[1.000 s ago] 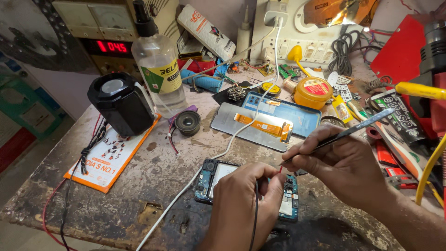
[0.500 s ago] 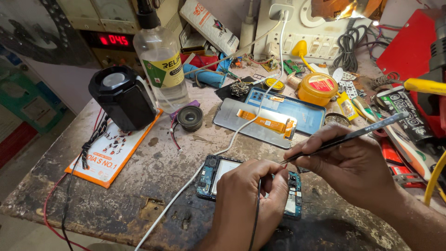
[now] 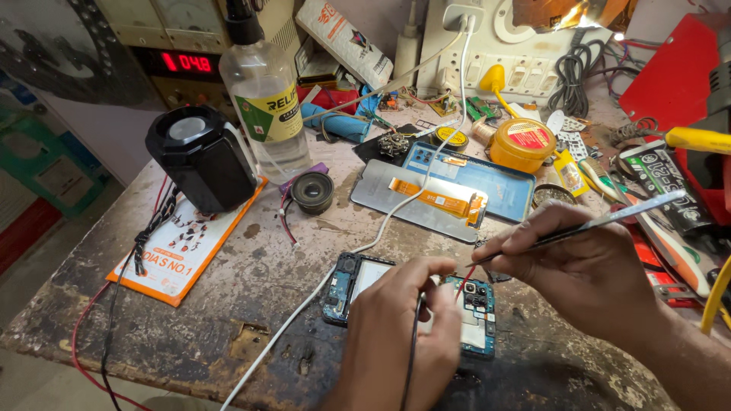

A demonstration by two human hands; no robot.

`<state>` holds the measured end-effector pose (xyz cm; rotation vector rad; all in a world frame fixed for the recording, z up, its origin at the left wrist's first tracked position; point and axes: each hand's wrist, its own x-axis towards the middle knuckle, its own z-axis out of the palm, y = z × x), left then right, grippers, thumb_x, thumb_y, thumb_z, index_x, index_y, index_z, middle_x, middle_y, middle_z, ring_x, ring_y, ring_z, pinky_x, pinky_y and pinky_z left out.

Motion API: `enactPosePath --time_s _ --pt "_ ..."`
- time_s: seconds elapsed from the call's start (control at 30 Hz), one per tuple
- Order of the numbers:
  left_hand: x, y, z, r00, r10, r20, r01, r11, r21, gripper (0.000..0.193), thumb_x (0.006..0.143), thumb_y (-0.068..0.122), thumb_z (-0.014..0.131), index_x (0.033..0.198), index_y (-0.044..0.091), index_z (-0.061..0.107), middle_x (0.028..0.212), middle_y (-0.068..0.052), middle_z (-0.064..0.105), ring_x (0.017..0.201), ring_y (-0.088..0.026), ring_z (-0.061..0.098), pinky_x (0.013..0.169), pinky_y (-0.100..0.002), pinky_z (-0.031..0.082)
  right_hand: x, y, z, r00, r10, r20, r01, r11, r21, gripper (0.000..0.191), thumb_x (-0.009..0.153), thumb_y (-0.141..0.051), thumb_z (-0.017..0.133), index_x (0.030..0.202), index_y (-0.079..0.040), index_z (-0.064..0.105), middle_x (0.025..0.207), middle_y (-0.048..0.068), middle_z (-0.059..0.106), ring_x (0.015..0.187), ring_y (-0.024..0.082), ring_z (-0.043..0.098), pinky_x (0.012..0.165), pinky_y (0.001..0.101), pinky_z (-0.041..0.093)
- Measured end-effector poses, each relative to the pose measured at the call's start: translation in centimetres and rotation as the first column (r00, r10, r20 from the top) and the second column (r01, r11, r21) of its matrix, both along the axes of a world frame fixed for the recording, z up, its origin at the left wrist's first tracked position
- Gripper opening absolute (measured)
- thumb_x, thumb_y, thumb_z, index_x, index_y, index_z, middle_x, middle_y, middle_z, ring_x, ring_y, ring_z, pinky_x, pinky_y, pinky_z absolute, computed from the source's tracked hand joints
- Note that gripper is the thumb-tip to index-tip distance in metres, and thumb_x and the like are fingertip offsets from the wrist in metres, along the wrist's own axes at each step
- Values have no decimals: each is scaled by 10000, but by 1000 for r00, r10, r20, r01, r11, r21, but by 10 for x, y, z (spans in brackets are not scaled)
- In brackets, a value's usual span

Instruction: The person uses tweezers to connect wires to a circuit board and then removes a ribbon cable from a phone screen assembly. They continue to manipulate wires and components on the board using tweezers.

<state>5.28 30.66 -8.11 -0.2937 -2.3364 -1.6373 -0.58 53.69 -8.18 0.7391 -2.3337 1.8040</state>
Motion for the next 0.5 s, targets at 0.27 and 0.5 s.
enactPosePath --time_s 0.27,0.5 --pt "6 -10 -27 994 -78 71 66 984 164 198 987 135 624 1077 30 482 1144 -139 784 928 -266 815 778 -375 615 -26 9 -15 969 140 202 -126 989 -80 180 854 105 687 946 -20 597 982 207 787 959 259 787 814 385 663" --pt "3 -26 -24 985 -159 74 150 983 109 107 859 91 753 958 73 716 1146 -53 727 863 -148 839 702 -291 640 -30 6 -26 938 197 285 -195 980 -33 155 839 109 707 915 1 626 1003 191 799 981 216 762 857 347 637"
